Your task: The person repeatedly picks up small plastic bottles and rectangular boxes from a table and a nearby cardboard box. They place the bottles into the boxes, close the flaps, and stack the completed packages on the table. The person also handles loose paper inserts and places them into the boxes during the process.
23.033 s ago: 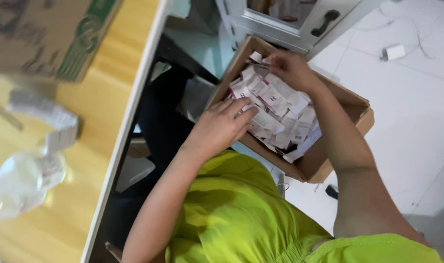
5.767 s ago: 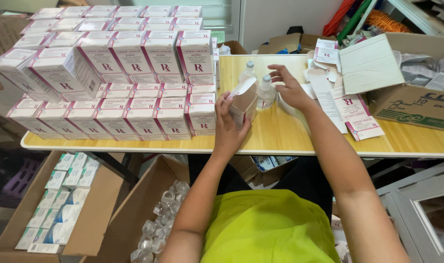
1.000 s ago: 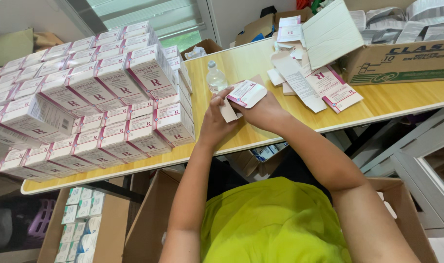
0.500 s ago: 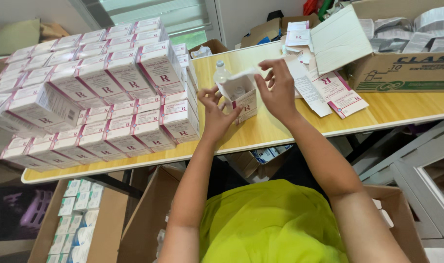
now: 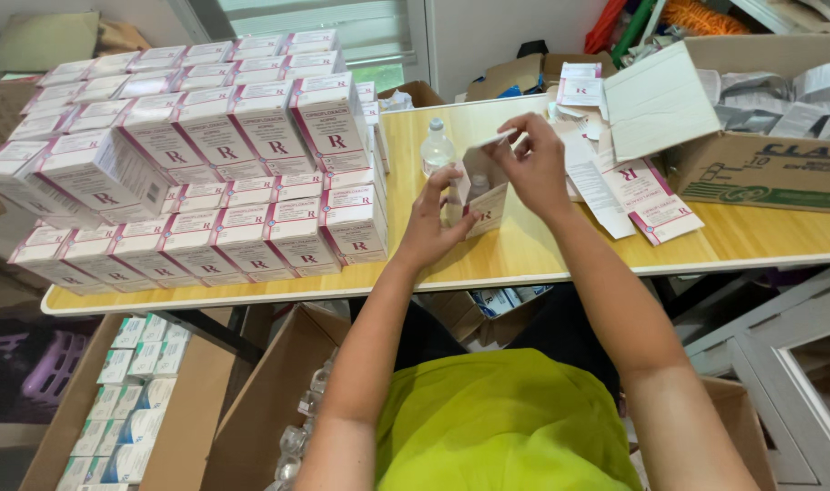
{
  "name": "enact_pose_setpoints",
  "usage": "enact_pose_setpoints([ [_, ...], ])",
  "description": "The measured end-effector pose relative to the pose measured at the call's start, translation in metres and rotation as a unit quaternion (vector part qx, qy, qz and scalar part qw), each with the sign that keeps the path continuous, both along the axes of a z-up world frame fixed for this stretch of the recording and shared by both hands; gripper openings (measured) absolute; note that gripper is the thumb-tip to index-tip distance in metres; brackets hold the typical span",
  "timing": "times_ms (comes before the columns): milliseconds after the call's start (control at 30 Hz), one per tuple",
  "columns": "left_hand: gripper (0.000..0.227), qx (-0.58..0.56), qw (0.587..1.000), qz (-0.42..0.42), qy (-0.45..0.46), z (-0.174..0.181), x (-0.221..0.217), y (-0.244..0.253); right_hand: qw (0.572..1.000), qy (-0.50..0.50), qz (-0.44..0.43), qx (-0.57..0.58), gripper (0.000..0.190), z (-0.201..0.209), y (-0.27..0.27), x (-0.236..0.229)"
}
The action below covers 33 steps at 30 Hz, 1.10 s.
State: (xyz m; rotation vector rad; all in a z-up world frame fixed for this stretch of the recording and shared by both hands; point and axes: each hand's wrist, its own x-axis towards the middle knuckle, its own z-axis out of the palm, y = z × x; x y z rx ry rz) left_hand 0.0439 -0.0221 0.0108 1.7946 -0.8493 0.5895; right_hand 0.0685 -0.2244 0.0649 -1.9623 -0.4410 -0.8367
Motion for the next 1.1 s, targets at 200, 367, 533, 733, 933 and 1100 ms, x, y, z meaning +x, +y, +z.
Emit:
enact_pose_setpoints([
  [200,0.050,0.032,0.999,0.022,-0.009,0.002,-0.008,0.003,0.970,0.088,0.120,0.191,0.029,0.001,-0.001,0.017],
  [367,0.053,0.034,0.998,0.058,-0.010,0.006,-0.006,0.004,0.986,0.050,0.147,0.066,0.033,-0.008,-0.007,-0.008],
  [533,0.054,0.010,0.997,0.008,0.075,0.004,-0.005,0.005,0.971,0.054,0.230,0.030,0.039,0.009,-0.015,-0.018],
  [733,0.070,-0.003,0.999,-0.013,0.051,-0.007,0.004,0.001,0.980,-0.013,0.173,-0.100,0.013,0.014,-0.012,-0.031],
  [933,0.059,-0.012,0.999,-0.026,0.039,-0.012,0.007,0.000,0.978,-0.053,0.097,-0.176,0.014,0.018,-0.009,-0.044],
  [1100,0.066,-0.006,0.999,-0.024,0.047,-0.016,0.008,0.003,0.961,-0.054,0.103,-0.250,0.017,0.010,-0.017,-0.053],
])
